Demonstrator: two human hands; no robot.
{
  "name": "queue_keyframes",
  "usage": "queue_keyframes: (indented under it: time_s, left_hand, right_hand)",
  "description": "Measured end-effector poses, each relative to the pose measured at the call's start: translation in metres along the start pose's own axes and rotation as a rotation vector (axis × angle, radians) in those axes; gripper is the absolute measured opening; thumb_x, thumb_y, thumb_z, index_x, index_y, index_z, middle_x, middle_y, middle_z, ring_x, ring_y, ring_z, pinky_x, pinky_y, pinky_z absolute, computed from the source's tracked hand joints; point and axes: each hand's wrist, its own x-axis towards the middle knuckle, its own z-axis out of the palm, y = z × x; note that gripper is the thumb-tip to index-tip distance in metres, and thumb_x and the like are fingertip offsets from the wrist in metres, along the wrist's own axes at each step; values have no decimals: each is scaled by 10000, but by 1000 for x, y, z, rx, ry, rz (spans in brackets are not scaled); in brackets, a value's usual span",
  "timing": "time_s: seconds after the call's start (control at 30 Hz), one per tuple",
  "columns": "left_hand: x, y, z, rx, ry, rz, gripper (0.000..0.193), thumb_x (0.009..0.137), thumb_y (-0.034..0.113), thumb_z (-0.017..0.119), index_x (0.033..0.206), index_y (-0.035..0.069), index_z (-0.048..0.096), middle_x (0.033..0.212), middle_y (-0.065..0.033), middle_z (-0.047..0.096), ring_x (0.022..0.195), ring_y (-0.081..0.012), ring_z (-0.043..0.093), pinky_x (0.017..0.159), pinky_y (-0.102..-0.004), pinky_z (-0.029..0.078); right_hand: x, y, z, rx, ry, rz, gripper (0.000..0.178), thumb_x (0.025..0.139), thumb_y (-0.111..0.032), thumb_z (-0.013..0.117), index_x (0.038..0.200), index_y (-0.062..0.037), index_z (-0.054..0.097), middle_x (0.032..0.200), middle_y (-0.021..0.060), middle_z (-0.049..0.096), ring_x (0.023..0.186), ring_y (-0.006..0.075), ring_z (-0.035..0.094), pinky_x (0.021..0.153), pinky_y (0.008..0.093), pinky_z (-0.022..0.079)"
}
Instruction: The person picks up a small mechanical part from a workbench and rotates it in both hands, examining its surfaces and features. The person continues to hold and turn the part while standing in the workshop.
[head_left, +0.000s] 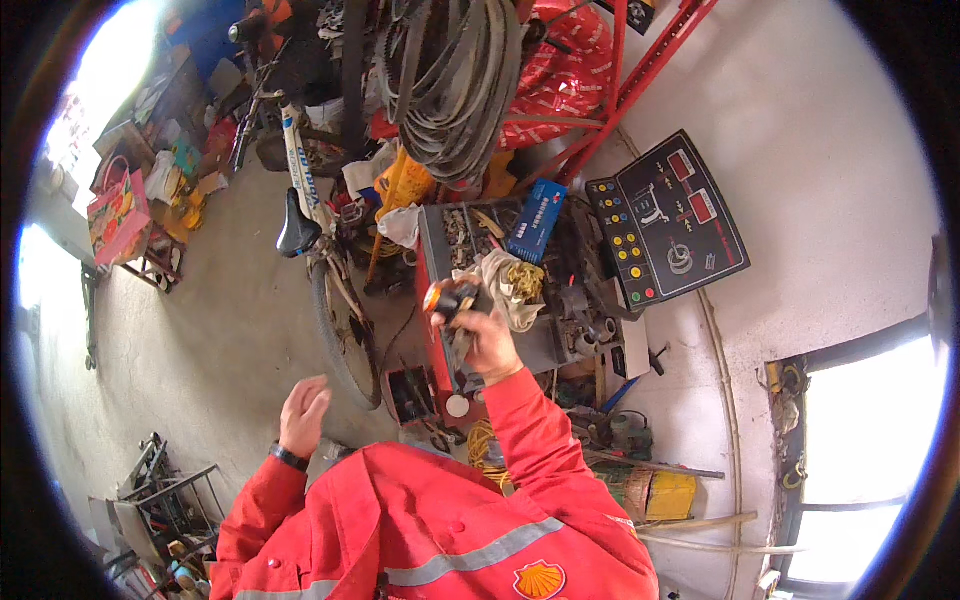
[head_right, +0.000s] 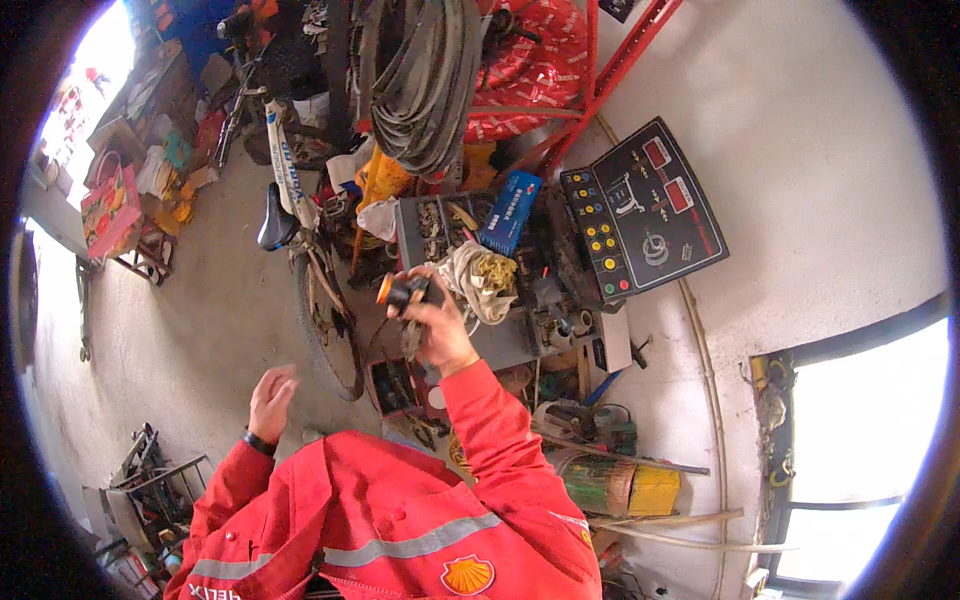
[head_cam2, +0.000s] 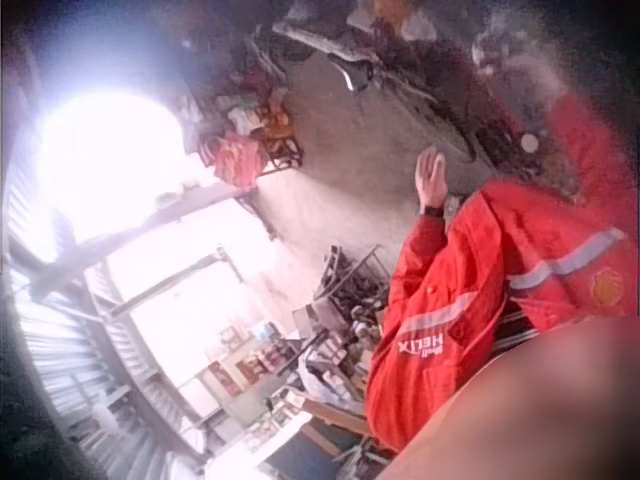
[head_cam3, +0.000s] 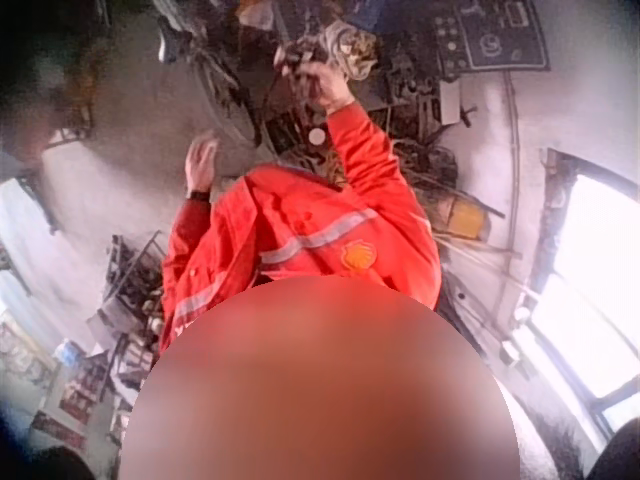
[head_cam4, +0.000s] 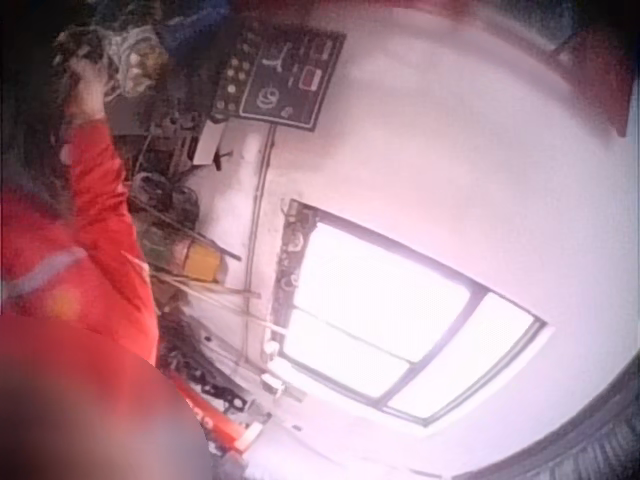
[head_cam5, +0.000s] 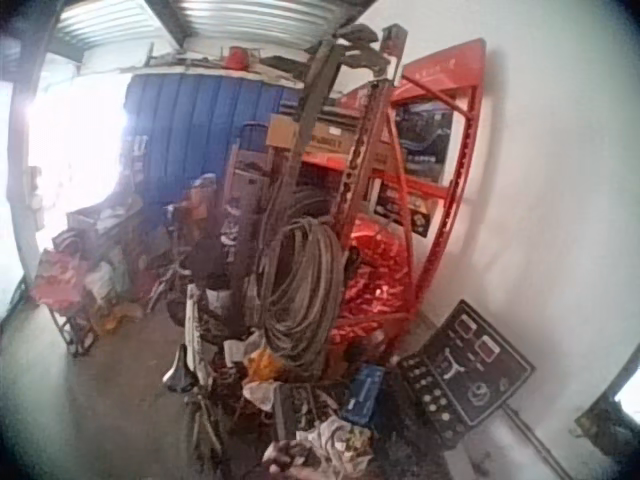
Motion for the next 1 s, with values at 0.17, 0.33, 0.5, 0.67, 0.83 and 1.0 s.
queue_keyframes:
  time_s: [0.17, 0.33, 0.5, 0.67, 0.83, 1.0]
  left_hand:
    - [0, 104, 55, 75, -259, 289, 601, 1006, 157, 810, 1513, -12, 536, 1324, -121, 698, 1216, -233, 707, 1061, -375, 562]
    - [-16, 138, 58, 176, -280, 400, 567, 941, 112, 849, 1429, -13, 589, 1342, -133, 654, 1232, -220, 676, 1028, -364, 576]
    - [-37, 138, 44, 259, -180, 579, 565, 844, 29, 887, 1345, 10, 626, 1318, -159, 677, 1236, -303, 690, 1032, -396, 579]
    - [-47, 133, 36, 345, -109, 748, 594, 773, -34, 904, 1305, 41, 649, 1351, -175, 692, 1211, -385, 710, 1034, -435, 593]
    - [-51, 125, 33, 330, -79, 783, 568, 779, -62, 877, 1289, 43, 651, 1367, -179, 698, 1224, -383, 717, 1035, -434, 596]
    - [-52, 121, 35, 342, -83, 812, 543, 797, -56, 858, 1290, 41, 653, 1356, -179, 702, 1211, -381, 723, 1022, -434, 602]
  right_hand:
    - [-41, 24, 42, -384, -178, 114, 624, 857, 36, 738, 1450, -43, 562, 1421, 97, 608, 1304, 224, 626, 1127, 402, 527]
    - [-61, 40, 77, -702, -417, -33, 630, 825, 139, 753, 1406, -57, 610, 1470, 112, 604, 1407, 251, 577, 1223, 408, 423]
    - [-73, 45, 92, -1029, -464, -254, 698, 730, 77, 820, 1378, -70, 606, 1472, 178, 624, 1389, 356, 610, 1169, 445, 479]
    - [-80, 53, 92, -1169, -510, -438, 804, 659, 73, 863, 1389, -88, 566, 1450, 222, 650, 1320, 420, 658, 1081, 487, 560]
    - [-85, 64, 92, -1213, -508, -533, 833, 640, 71, 875, 1403, -56, 564, 1507, 234, 599, 1349, 456, 638, 1096, 501, 567]
    - [-89, 65, 96, -1309, -499, -675, 772, 649, 31, 897, 1360, -44, 605, 1479, 227, 609, 1327, 460, 647, 1071, 519, 581]
